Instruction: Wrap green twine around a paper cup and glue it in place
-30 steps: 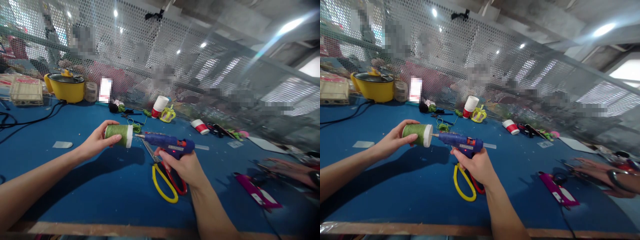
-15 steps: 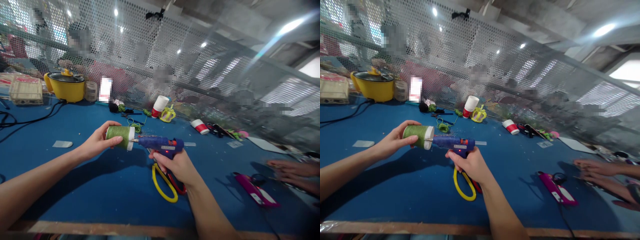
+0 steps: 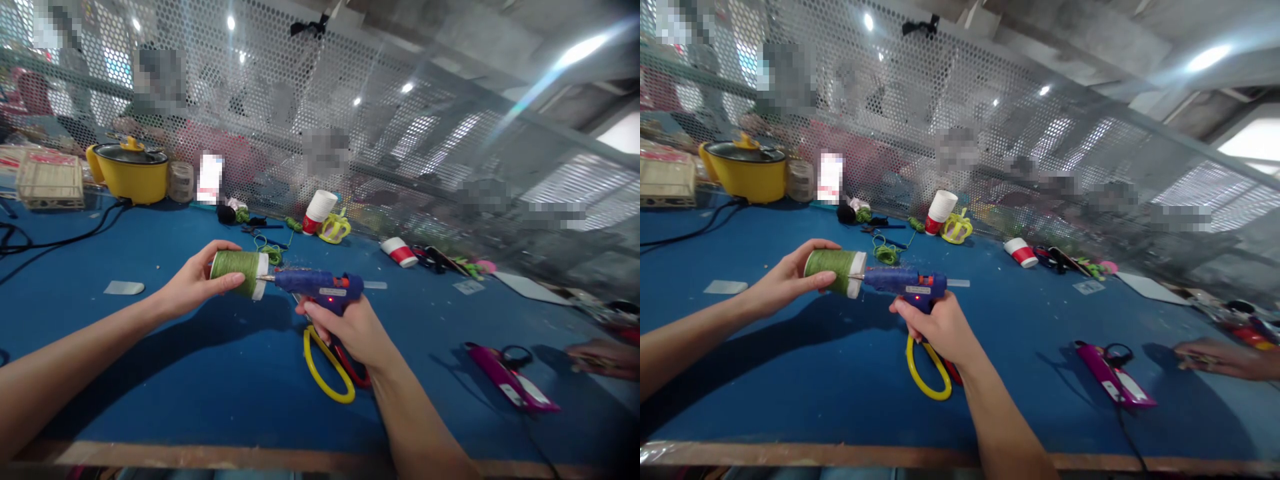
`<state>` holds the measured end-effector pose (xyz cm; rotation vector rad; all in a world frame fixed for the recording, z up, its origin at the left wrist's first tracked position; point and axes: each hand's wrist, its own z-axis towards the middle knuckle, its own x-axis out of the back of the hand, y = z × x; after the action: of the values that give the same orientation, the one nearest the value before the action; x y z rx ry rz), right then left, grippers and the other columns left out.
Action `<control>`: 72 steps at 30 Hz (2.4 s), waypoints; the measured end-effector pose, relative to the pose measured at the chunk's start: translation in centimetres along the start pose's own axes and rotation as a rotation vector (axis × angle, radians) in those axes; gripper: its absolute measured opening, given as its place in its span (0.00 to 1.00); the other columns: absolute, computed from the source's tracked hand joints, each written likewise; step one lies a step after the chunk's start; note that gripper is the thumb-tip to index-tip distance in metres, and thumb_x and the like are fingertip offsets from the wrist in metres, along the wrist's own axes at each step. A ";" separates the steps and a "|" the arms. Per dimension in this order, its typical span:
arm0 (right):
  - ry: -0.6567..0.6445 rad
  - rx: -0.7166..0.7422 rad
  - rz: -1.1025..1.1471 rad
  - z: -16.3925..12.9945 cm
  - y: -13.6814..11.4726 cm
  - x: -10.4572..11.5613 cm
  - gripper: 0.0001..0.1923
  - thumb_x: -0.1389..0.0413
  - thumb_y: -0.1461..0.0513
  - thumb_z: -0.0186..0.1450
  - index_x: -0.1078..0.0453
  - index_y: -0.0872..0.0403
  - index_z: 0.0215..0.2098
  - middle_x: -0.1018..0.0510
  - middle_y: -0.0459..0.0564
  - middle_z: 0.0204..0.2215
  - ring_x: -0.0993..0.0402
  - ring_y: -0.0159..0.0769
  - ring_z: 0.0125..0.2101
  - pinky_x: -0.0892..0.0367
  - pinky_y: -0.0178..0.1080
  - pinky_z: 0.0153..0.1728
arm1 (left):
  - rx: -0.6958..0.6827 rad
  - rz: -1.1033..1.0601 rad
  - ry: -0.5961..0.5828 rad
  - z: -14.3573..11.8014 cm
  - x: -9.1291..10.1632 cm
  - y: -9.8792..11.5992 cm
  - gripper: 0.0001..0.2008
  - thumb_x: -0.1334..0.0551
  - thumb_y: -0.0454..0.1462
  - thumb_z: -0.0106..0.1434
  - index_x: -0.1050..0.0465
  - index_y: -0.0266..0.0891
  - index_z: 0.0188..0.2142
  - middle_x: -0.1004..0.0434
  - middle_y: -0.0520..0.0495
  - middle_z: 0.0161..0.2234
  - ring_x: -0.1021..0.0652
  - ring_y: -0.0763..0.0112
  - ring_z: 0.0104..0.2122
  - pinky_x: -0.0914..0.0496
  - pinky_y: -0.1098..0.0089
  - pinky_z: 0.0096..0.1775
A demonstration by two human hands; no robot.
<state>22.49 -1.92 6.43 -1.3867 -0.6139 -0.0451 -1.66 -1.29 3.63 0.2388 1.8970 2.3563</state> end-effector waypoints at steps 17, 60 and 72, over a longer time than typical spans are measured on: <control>-0.053 0.004 0.049 0.1 0.2 -0.1 0.12 0.45 0.56 0.58 0.30 0.59 0.29 0.35 0.42 0.12 0.41 0.25 0.13 0.42 0.32 0.16 | 0.024 0.005 -0.043 0.1 0.1 -0.1 0.20 0.38 0.42 0.54 0.41 0.40 0.44 0.33 0.51 0.33 0.31 0.75 0.27 0.34 0.73 0.27; 0.018 0.006 0.282 0.4 0.6 -1.4 0.11 0.43 0.57 0.57 0.32 0.58 0.30 0.34 0.41 0.11 0.43 0.24 0.11 0.47 0.30 0.13 | 0.407 -0.515 -0.296 0.1 -0.1 -1.5 0.21 0.40 0.49 0.55 0.37 0.39 0.42 0.31 0.51 0.25 0.32 0.77 0.18 0.41 0.77 0.18; 0.024 -0.017 0.051 0.4 0.4 -0.5 0.13 0.45 0.55 0.58 0.30 0.59 0.28 0.36 0.41 0.10 0.40 0.26 0.13 0.41 0.32 0.17 | 0.190 -0.125 -0.079 0.2 0.1 -1.8 0.17 0.41 0.47 0.57 0.37 0.40 0.41 0.36 0.53 0.28 0.34 0.78 0.23 0.40 0.77 0.21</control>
<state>22.01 -1.62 5.89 -1.4154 -0.5590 -0.0263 -1.77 -0.68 1.97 0.2182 2.0355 2.0589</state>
